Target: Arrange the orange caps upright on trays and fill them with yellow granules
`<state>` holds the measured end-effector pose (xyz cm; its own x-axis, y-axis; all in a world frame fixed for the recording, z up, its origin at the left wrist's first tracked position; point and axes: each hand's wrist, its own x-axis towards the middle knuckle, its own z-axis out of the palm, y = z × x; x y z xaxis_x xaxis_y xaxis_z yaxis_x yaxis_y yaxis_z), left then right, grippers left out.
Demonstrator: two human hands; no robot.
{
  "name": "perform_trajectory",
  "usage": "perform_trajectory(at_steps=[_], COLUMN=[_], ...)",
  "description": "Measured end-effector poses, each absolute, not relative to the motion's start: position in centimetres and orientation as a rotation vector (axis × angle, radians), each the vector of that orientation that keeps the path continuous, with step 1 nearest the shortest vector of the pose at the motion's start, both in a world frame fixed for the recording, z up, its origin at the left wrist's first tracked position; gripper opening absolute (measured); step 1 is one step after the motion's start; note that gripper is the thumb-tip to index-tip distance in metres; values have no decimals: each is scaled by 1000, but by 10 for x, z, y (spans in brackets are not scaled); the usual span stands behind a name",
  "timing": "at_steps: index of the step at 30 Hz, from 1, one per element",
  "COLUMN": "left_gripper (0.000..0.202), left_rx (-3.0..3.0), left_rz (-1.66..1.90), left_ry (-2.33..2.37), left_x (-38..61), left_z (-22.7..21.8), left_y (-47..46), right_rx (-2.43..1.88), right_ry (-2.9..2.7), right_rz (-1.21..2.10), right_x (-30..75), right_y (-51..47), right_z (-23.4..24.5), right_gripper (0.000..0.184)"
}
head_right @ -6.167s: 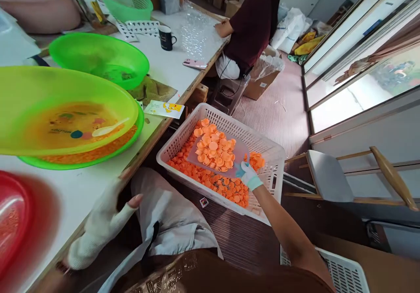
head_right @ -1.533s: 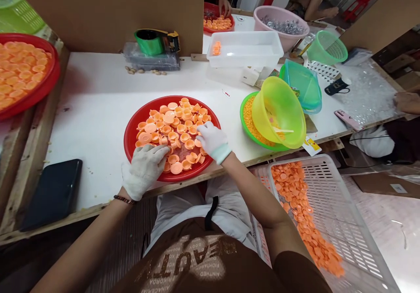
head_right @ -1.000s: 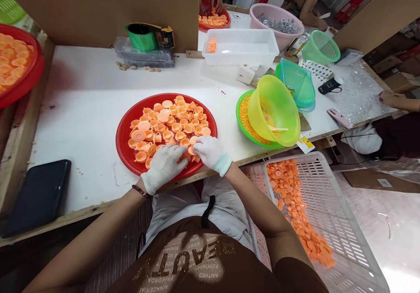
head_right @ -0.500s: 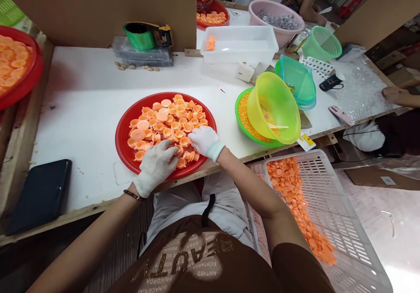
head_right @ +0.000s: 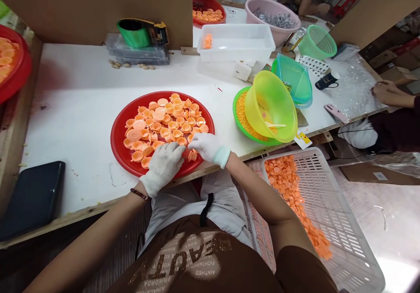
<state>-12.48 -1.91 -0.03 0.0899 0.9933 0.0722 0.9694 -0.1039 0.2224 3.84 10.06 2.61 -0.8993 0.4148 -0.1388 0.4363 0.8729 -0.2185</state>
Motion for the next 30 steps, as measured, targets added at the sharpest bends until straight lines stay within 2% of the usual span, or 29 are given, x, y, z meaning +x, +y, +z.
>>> perform_trajectory(at_steps=[3, 6, 13, 18, 22, 30], left_gripper=[26, 30, 35, 29, 27, 42], left_rx=[2228, 2243, 2275, 2384, 2405, 2425], left_rz=[330, 382, 505, 530, 554, 582], left_ry=[2014, 1956, 1884, 1747, 1717, 1782], left_x=[-122, -122, -126, -126, -129, -119], left_z=[-3, -7, -9, -5, -2, -4], left_y=[-22, -26, -28, -29, -31, -2], right_rx=[607, 694, 965, 1267, 1220, 1252], right_ry=[2902, 2861, 2741, 2788, 2757, 2698], right_rz=[-323, -279, -432, -224, -210, -189], right_x=[44, 38, 32, 39, 38, 35], right_y=[88, 84, 98, 123, 131, 133], right_z=[22, 19, 28, 35, 35, 34], right_gripper=[25, 29, 27, 26, 24, 23])
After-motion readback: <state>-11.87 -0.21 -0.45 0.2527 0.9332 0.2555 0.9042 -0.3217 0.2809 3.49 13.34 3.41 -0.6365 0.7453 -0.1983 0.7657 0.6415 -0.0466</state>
